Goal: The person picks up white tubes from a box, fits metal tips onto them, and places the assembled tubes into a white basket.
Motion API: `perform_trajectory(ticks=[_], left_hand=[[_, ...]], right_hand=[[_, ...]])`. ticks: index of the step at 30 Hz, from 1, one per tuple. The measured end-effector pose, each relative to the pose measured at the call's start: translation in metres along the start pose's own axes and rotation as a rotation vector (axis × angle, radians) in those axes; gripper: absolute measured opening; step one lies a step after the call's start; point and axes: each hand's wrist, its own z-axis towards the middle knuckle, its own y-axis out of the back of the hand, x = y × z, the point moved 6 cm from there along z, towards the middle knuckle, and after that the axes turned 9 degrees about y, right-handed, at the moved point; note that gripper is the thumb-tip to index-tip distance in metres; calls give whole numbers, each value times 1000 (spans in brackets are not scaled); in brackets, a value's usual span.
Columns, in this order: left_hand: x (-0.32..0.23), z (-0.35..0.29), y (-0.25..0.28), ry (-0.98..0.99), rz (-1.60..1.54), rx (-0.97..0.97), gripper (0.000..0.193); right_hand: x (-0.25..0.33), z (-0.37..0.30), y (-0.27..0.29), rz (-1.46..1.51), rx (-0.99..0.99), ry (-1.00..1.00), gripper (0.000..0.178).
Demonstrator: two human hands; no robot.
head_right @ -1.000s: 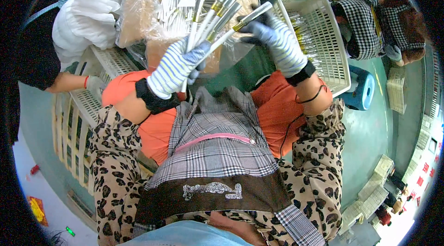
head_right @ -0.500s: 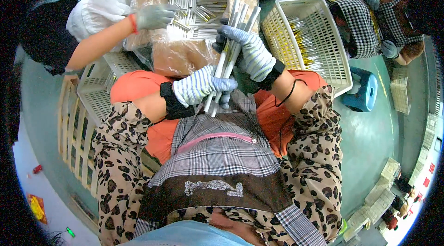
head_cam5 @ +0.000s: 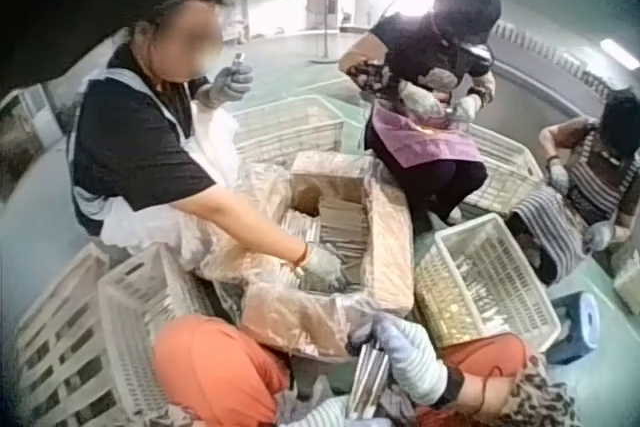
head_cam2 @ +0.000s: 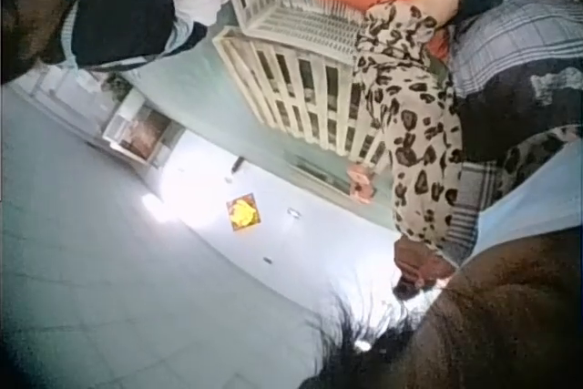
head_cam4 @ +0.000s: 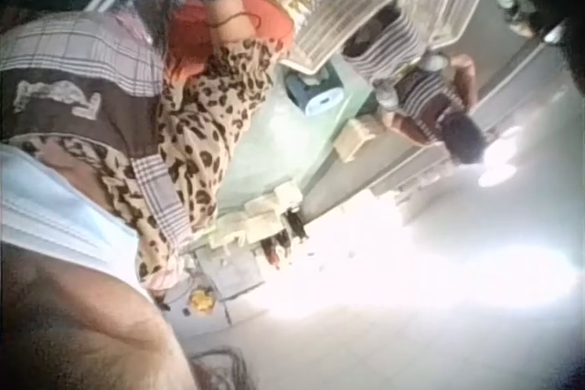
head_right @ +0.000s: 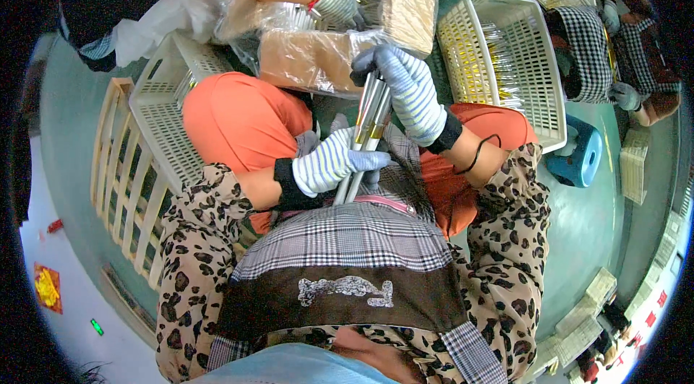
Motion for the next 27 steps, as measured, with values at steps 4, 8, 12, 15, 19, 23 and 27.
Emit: perform_trajectory(ticks=[4,8,12,15,19,23,27], left_hand=[[-12,-9,6,-259,-109,-61,25],[-25,-38,14,-194,90,-68,28],[-107,-76,9,-517,222,-30,43],[-161,-209,57,-765,698,-785,26],[-183,-278,186,-898,1011,-1235,33],[-99,-268,329,-384,1292,-1383,38],[47,-227,403,-241,1186,-1301,36]], right_hand=[[20,11,-37,-332,450,81,16],[60,13,-70,-362,609,188,38],[92,26,-9,-305,182,339,49],[41,35,-1,-43,200,251,50],[12,27,26,-149,131,29,45],[5,24,17,-221,180,-28,37],[-22,21,18,-225,204,-86,35]])
